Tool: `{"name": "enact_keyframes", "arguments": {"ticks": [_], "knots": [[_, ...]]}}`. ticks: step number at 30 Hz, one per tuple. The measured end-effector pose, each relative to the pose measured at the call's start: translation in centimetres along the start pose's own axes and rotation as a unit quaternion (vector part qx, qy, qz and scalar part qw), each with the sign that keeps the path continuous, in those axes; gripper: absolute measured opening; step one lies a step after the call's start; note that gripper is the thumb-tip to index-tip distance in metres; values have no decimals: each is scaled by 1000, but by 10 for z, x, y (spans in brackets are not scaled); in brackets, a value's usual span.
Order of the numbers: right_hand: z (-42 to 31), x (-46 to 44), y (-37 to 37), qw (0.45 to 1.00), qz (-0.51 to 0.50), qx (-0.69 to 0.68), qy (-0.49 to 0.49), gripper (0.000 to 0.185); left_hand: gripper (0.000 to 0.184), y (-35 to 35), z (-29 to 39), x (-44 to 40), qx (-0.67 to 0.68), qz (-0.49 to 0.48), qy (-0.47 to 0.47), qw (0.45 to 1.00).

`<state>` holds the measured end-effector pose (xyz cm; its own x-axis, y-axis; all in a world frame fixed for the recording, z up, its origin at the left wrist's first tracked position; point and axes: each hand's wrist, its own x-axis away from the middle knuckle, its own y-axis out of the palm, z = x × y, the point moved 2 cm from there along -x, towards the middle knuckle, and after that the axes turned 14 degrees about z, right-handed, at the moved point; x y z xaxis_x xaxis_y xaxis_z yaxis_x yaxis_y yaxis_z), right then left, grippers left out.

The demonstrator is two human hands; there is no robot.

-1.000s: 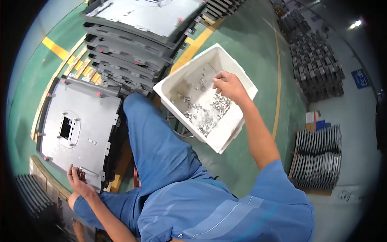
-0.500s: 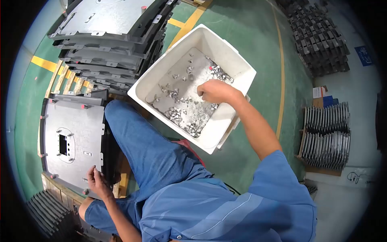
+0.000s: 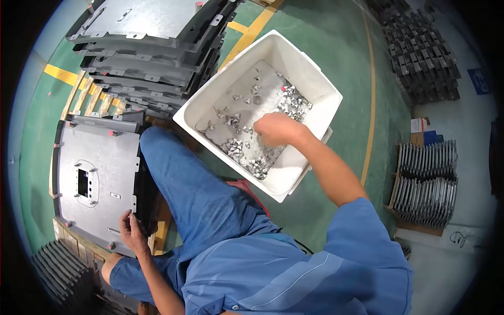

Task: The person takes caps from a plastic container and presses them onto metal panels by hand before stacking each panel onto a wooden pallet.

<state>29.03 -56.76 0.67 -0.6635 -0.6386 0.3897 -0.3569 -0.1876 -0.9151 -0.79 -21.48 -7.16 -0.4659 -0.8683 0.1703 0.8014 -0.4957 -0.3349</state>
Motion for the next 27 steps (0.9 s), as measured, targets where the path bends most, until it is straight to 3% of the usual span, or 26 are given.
{"name": "enact_keyframes", "arguments": {"ticks": [4,6,8,10,12,14,20,22,27], "knots": [[6,-1,-6,995,55,-80,32,19,16,2,0,0,-17,-7,19,1000],[6,0,-18,951,187,-245,31,21,16,4,1,1,-20,-18,6,1000],[5,-1,-20,962,192,-188,42,24,17,4,5,2,-45,-8,44,998],[2,-4,-22,985,126,-93,75,24,18,2,3,-1,-49,-11,37,998],[1,-9,-17,986,125,-96,58,23,18,2,2,-1,-54,-11,27,998],[-4,-15,-9,998,-20,-20,48,22,17,2,4,0,-51,-9,39,998],[-17,-29,2,997,-77,-16,-26,23,15,6,-7,-1,-71,-30,110,991],[-16,-31,-3,965,124,-220,-74,24,14,4,-7,-2,-89,-32,107,990],[-10,-34,-21,976,144,-163,-6,25,15,2,-9,-4,-114,-38,104,987]]}}
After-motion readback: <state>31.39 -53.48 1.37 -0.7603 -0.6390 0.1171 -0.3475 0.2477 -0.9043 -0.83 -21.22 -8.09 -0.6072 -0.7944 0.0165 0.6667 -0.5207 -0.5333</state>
